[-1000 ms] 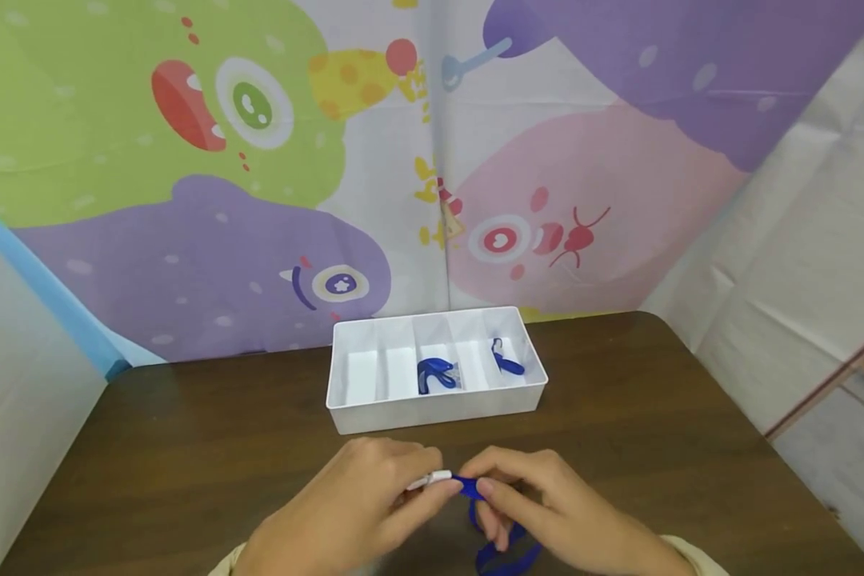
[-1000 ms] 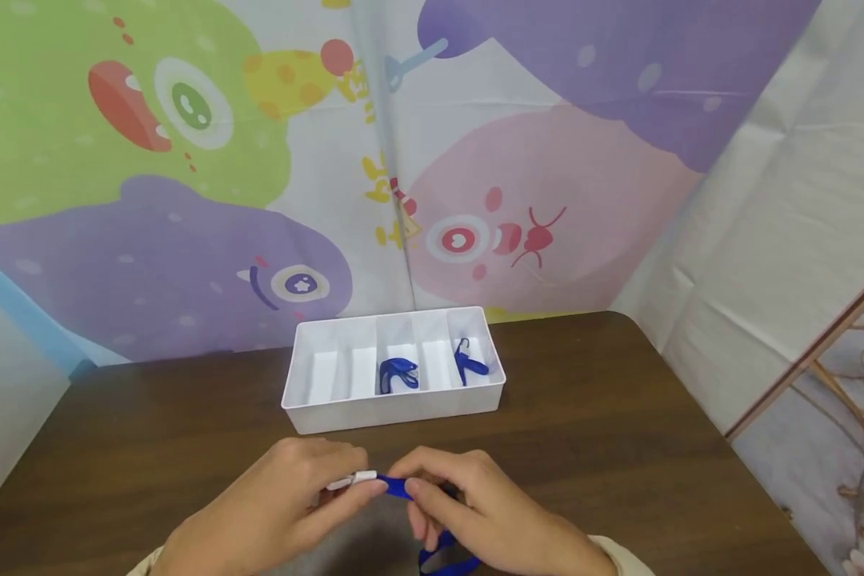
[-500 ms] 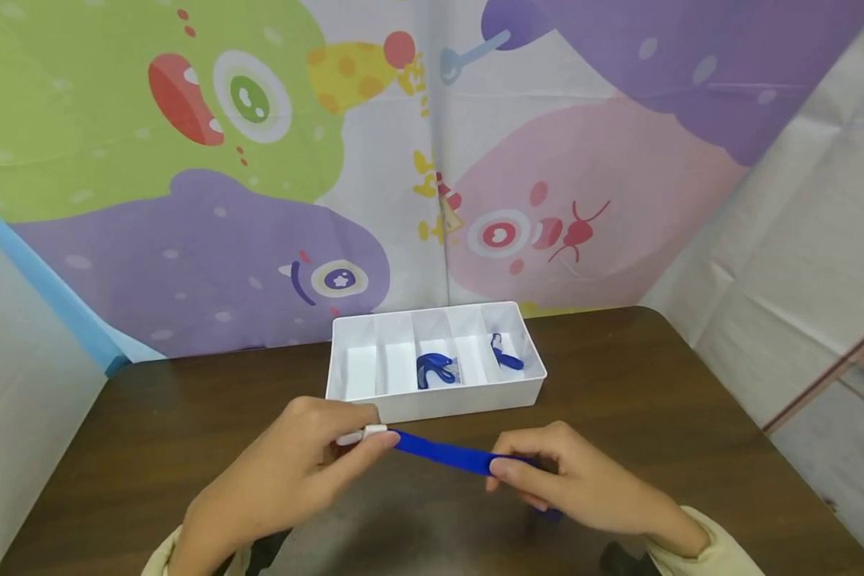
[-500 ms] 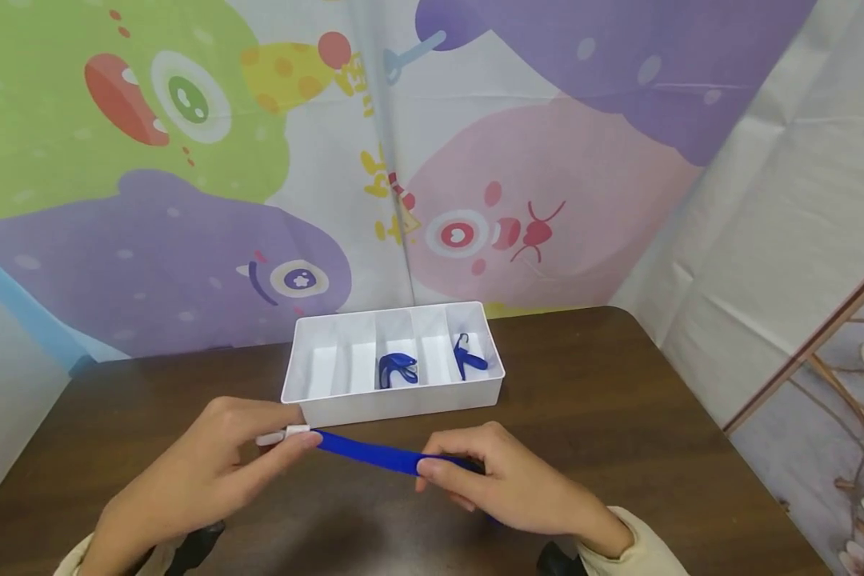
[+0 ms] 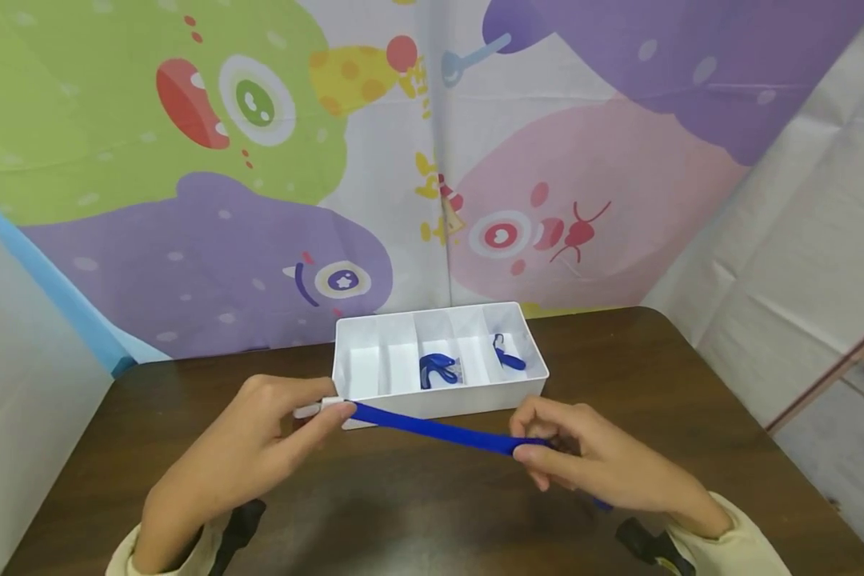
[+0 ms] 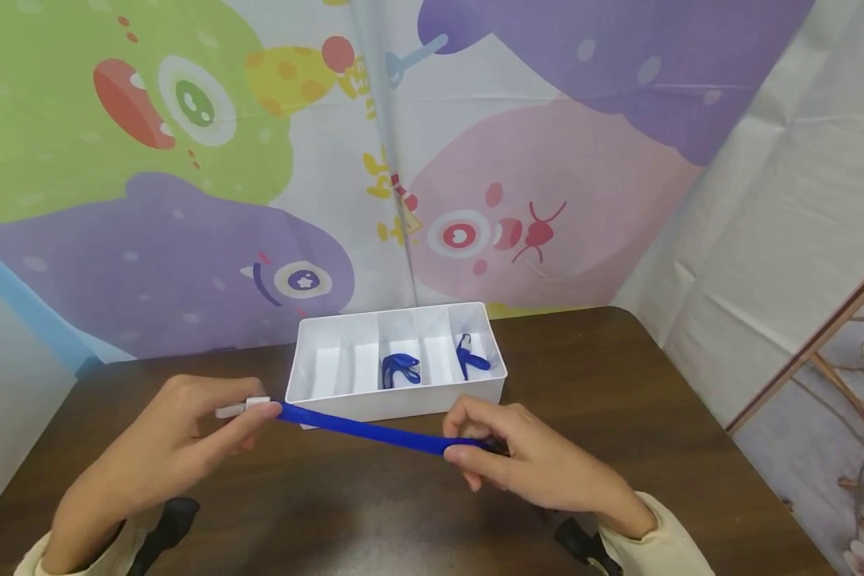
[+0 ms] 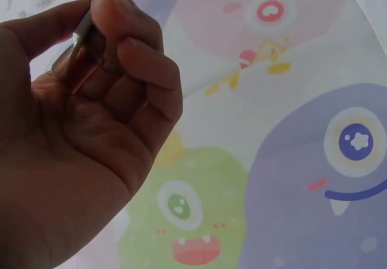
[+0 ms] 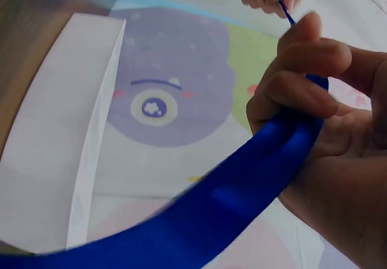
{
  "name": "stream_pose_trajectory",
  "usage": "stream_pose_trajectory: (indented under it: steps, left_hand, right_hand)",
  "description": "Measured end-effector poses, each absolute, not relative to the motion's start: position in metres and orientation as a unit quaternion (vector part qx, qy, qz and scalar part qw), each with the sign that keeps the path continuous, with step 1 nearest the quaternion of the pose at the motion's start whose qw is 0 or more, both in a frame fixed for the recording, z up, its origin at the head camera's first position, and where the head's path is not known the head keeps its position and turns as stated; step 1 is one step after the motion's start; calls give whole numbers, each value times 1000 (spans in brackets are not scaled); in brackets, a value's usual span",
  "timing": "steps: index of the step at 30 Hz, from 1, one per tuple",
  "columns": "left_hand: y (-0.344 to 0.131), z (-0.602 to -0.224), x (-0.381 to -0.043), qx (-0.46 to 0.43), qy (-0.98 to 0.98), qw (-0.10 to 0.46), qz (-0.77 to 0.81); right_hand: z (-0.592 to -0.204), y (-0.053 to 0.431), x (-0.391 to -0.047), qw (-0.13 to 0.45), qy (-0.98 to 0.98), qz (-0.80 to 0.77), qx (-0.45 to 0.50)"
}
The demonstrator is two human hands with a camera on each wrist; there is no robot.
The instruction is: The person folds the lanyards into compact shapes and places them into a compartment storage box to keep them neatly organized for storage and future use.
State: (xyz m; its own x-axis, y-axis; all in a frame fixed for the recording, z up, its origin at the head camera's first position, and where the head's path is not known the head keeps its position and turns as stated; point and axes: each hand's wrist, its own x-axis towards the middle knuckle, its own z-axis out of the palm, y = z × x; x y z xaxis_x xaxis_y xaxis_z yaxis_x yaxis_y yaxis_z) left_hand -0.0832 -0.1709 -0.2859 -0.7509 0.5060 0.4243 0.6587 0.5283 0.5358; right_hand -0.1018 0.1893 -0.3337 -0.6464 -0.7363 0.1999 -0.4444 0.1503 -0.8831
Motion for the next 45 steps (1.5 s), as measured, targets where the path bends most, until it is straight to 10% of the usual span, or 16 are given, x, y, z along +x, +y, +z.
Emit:
stream_pose_trajectory:
  steps: [15,45]
  left_hand:
    - [-173,-301,-78,-351,-849,-21,-395]
    - [-200,-326,-51,-364,-829,44,-422]
  right_hand:
    - [-359,210,-97,190,720,-536,-398]
    - [-370,203,-81,186,711,-540,-410]
